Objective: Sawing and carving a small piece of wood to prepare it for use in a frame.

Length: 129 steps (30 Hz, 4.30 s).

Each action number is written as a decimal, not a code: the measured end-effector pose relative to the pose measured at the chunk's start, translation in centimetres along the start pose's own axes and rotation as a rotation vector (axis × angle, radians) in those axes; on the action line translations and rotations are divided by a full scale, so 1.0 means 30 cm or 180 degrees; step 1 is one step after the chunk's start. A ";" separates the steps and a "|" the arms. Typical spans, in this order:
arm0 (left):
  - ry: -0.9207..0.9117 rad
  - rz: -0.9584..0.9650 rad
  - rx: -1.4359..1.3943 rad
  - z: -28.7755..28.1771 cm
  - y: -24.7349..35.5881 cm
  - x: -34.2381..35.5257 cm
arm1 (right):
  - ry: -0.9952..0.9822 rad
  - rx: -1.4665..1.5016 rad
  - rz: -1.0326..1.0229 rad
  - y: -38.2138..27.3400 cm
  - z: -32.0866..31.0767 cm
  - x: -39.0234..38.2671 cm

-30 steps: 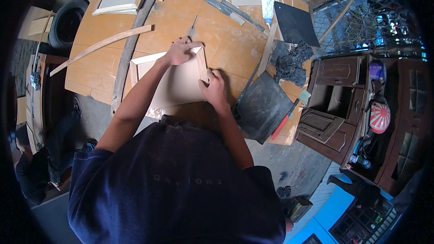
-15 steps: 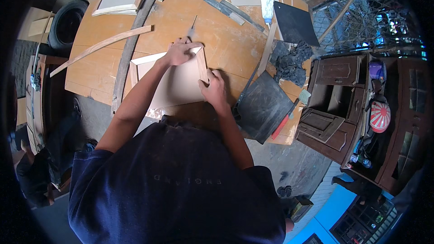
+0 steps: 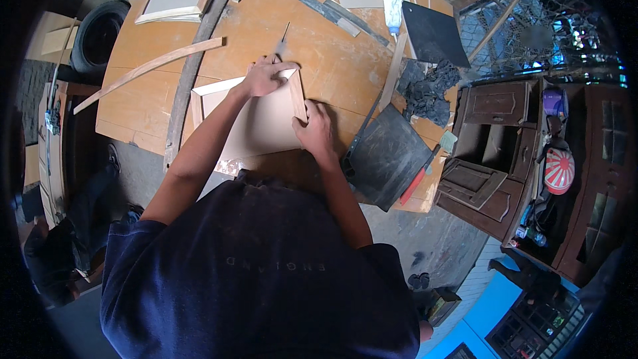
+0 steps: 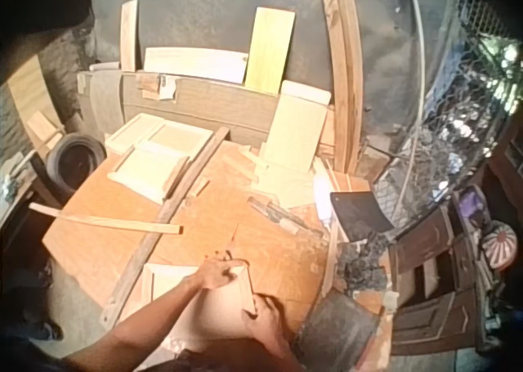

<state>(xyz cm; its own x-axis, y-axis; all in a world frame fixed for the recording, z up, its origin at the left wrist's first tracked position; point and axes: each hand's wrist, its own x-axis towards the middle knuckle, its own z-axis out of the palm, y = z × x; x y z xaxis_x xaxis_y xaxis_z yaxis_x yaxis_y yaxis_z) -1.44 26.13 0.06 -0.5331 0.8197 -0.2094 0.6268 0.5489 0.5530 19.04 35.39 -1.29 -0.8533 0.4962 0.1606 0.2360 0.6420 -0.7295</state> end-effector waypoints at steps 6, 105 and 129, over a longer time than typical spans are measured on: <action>-0.0020 0.0080 -0.0014 -0.004 0.015 -0.002 | -0.0025 -0.0046 0.0494 0.050 -0.067 -0.030; 0.0126 0.0821 -0.3776 -0.291 0.584 -0.576 | 0.2506 0.0286 0.1843 0.416 -0.707 -0.527; 0.1473 0.1362 -0.2714 -0.291 0.569 -0.674 | -0.0634 -0.0320 -0.1921 -0.652 -0.677 0.026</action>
<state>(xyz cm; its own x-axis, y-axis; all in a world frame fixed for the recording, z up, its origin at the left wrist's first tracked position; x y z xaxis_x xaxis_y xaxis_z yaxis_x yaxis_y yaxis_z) 15.09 17.50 20.78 -0.6393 0.6769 0.3648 0.3033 -0.2139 0.9286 23.21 35.09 26.58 -0.9173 -0.0813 0.3898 -0.2785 0.8308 -0.4820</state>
